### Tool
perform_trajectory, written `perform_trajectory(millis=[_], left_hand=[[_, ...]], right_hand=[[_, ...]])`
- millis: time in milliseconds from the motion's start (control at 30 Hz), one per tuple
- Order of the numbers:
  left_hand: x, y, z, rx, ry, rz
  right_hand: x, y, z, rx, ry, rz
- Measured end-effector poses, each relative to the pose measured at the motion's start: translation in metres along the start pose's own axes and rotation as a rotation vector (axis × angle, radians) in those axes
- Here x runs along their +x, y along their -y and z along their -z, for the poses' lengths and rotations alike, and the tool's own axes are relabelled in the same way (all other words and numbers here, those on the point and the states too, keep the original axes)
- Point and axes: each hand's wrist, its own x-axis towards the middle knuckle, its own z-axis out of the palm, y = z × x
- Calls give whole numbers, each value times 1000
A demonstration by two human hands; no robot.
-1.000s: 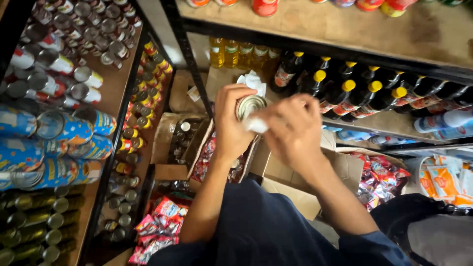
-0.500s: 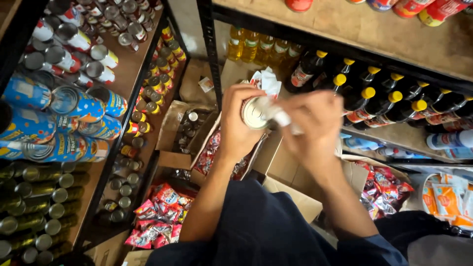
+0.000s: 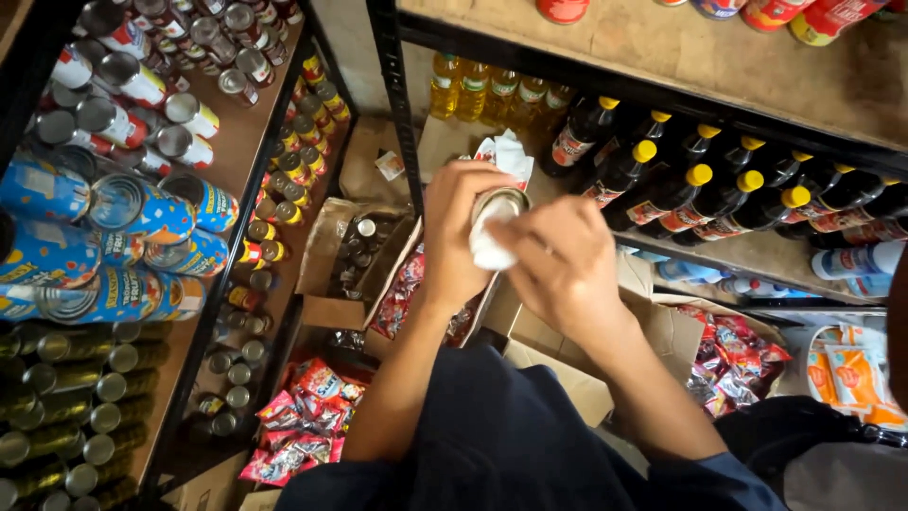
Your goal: Wiping dust off canned goods with a cloth and placing them into a cardboard box.
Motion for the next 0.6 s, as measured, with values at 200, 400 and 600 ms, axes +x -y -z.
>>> perform_trajectory(millis=[200, 400, 600], left_hand=[[0, 0, 1, -7, 4, 41], [-5, 9, -32, -145, 89, 34], [-21, -1, -94, -334, 302, 56]], right_hand=[[-1, 0, 21, -102, 139, 86], [-21, 0, 30, -195, 111, -98], [-57, -10, 52, -221, -75, -230]])
